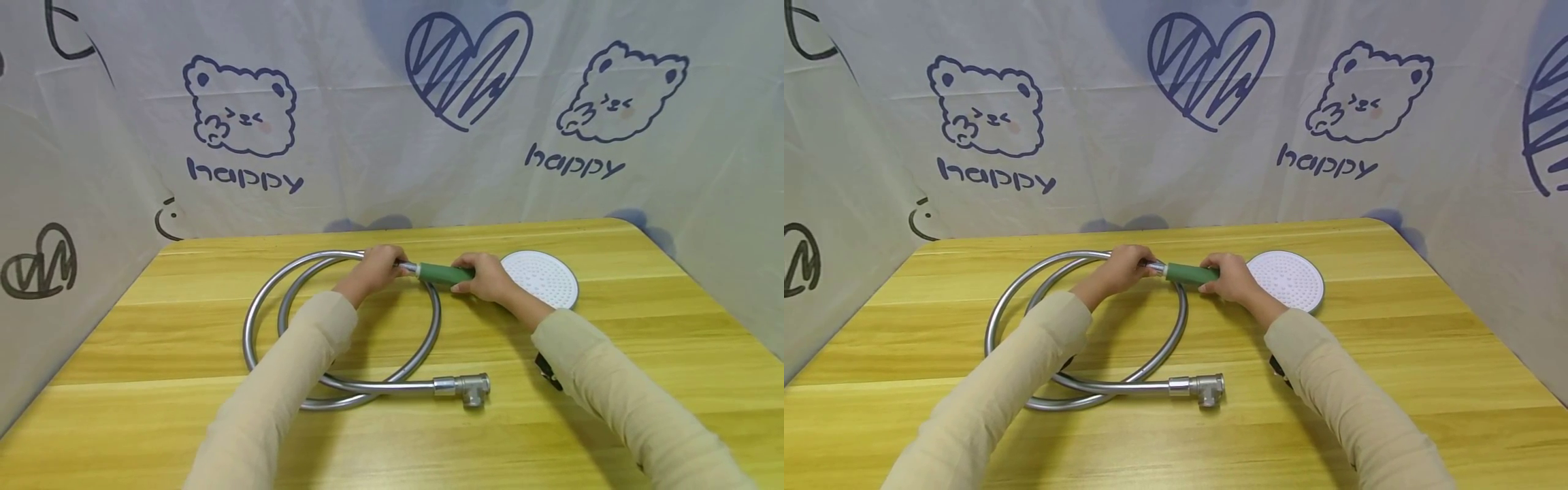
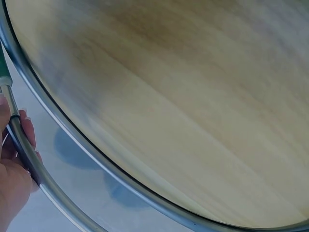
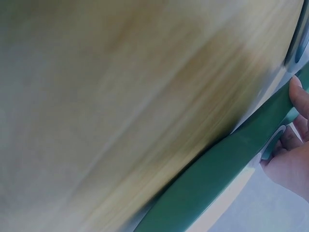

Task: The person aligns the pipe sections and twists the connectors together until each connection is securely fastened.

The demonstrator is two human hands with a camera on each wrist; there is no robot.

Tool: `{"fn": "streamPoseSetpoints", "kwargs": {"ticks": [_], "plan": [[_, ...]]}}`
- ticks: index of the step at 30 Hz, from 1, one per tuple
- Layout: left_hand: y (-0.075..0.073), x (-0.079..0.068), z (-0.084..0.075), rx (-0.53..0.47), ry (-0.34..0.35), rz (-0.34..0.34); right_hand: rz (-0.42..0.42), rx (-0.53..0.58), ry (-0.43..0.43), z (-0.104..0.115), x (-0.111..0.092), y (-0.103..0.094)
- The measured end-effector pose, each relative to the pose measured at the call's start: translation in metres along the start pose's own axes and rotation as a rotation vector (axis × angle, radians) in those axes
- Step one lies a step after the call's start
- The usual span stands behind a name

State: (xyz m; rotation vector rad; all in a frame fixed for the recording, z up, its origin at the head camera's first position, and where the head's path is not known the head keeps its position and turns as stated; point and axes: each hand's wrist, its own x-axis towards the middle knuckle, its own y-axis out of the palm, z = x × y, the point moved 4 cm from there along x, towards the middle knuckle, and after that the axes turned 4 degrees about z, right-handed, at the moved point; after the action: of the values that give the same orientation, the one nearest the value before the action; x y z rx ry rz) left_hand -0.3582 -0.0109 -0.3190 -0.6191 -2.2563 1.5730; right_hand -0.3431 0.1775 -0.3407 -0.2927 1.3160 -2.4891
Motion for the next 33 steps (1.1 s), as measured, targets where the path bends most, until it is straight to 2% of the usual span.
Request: {"fn": "streamPoseSetpoints", "kwargs": {"ticks": [15,23,33], "plan": [[0.0022,-0.0004,0.0008,-0.022,-0.012,-0.017,0.001,-0.007,0.004,-0.0007,0.0003,0.0005],[0.0013,0.0013,-0.0009,0.060,0.020,0.020,-0.003,-0.020,-0.009,-0.0015,0.0007,-0.0001],[0.0044,0.0028,0.0004,0.035,-0.062,0.038,-0.012,-0.019,-0.035,0.0000,-0.0014,0.0008]]}}
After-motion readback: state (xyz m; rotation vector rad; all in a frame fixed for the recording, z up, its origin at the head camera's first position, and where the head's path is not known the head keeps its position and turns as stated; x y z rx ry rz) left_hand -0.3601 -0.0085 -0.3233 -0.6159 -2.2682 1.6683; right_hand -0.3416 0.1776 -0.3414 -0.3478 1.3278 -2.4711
